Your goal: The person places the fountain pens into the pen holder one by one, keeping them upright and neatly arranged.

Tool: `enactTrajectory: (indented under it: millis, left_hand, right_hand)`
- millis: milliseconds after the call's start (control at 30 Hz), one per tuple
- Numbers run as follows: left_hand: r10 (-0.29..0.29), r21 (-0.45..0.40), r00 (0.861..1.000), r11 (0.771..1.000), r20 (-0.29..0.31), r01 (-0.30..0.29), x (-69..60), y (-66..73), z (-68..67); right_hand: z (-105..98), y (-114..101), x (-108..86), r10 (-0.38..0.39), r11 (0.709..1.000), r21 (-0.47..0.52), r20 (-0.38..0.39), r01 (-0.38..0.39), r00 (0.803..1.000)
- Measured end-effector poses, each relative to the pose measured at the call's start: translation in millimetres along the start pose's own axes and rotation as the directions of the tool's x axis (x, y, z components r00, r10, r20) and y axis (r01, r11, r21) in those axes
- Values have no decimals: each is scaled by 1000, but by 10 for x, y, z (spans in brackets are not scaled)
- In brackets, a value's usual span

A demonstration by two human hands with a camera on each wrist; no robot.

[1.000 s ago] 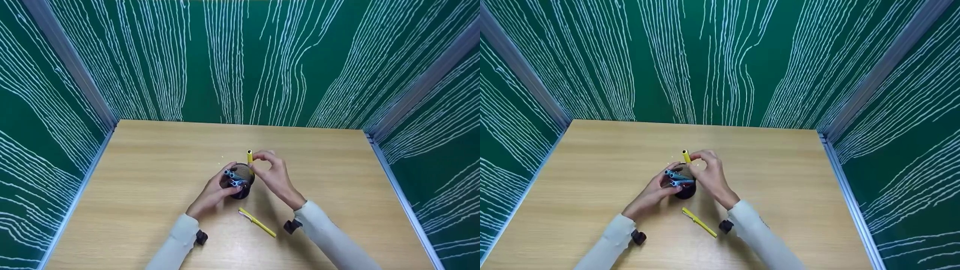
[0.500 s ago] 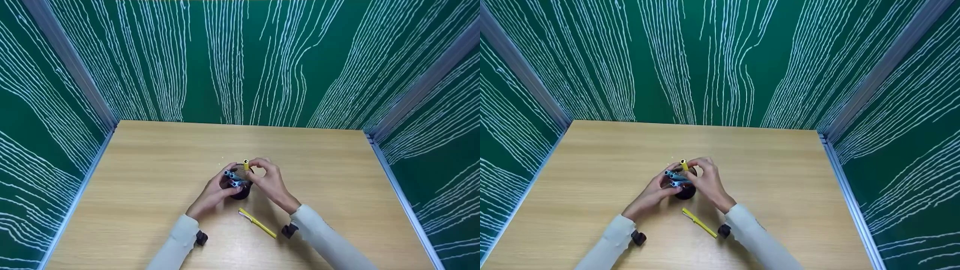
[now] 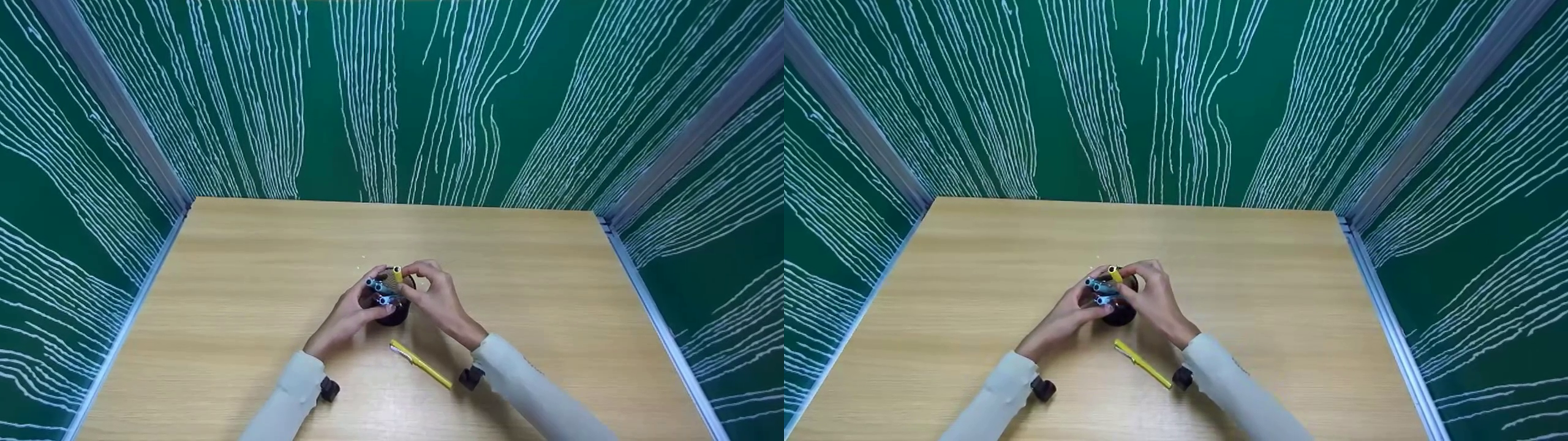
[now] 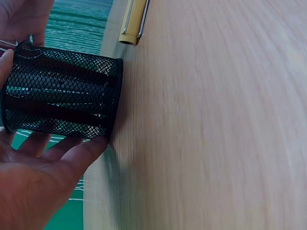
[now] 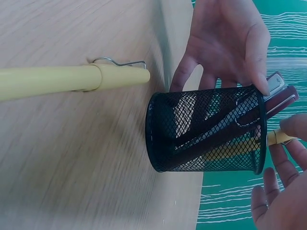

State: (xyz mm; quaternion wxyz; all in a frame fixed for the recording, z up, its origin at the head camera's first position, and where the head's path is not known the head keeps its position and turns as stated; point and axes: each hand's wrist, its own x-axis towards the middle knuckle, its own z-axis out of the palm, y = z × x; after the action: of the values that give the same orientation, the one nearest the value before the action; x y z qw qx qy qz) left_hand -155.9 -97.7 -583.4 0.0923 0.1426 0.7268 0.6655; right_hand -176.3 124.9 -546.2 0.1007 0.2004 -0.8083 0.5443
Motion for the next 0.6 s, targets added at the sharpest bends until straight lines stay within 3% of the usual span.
enactTrajectory:
  millis: [300,600]
  left_hand:
    - [3,60,1000,998,-8,-2,-6,0,-3]
    - [23,24,1000,999,11,-24,3,-21,-12]
  right_hand:
    - [-93,37,-21,3,1000,-4,30,-2,1000]
    - [-217,95,-123,3,1000,-8,14,-3,1000]
